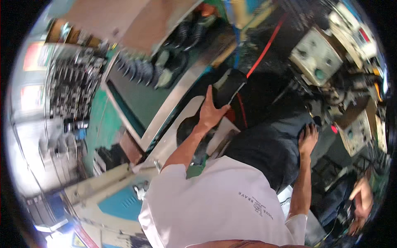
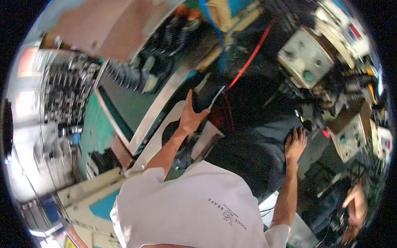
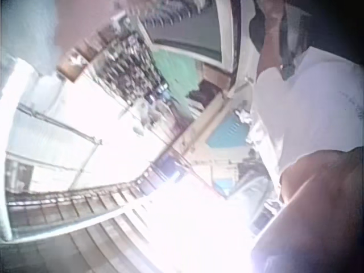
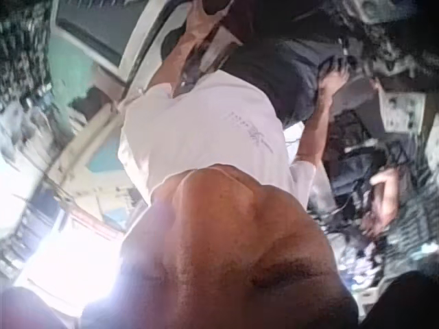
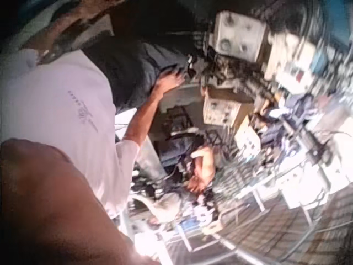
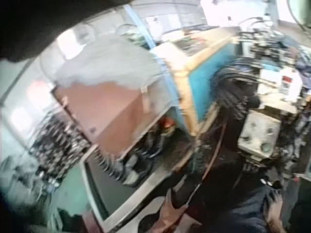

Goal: Assemble and process shoe uppers and soles using manufacturing machinery.

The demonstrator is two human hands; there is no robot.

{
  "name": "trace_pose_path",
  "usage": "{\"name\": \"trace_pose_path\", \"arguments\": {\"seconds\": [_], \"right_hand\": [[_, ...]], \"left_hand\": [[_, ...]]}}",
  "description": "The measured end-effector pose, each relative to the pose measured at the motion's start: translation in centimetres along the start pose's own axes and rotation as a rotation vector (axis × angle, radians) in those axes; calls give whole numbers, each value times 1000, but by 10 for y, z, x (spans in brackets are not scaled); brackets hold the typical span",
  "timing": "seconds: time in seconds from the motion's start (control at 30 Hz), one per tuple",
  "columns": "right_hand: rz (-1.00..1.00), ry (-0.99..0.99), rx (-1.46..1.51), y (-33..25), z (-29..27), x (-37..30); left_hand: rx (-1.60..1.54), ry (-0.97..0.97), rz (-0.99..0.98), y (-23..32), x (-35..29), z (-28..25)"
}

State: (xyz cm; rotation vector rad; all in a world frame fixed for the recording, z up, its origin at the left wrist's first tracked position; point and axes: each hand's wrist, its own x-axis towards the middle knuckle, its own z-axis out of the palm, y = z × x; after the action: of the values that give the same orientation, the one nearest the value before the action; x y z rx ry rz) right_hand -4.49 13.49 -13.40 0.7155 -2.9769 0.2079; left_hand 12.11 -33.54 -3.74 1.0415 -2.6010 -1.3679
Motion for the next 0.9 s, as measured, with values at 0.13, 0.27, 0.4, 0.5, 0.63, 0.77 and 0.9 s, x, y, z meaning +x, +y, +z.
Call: {"name": "trace_pose_path", "arguments": {"seconds": [0.13, 0.27, 0.4, 0.5, 0.63, 0.77, 0.9], "right_hand": [[-29, 84, 123, -25, 14, -13], [0, -31, 362, -12, 3, -1], [17, -55, 348, 18, 9, -25], [1, -65, 280, 12, 9, -32], [-46, -57, 267, -11, 10, -28], [-73, -68, 182, -7, -3, -40], [40, -171, 211, -19, -30, -38]], "left_hand": [[-3, 347, -119, -135, -32, -78], [18, 556, -190, -217, -44, -174], [515, 724, -309, -262, -55, -246], [926, 702, -306, -315, -62, -286], [854, 772, -459, -398, -71, -288], [876, 673, -531, -418, -39, -314], [855, 692, -572, -434, -7, -355]]}}
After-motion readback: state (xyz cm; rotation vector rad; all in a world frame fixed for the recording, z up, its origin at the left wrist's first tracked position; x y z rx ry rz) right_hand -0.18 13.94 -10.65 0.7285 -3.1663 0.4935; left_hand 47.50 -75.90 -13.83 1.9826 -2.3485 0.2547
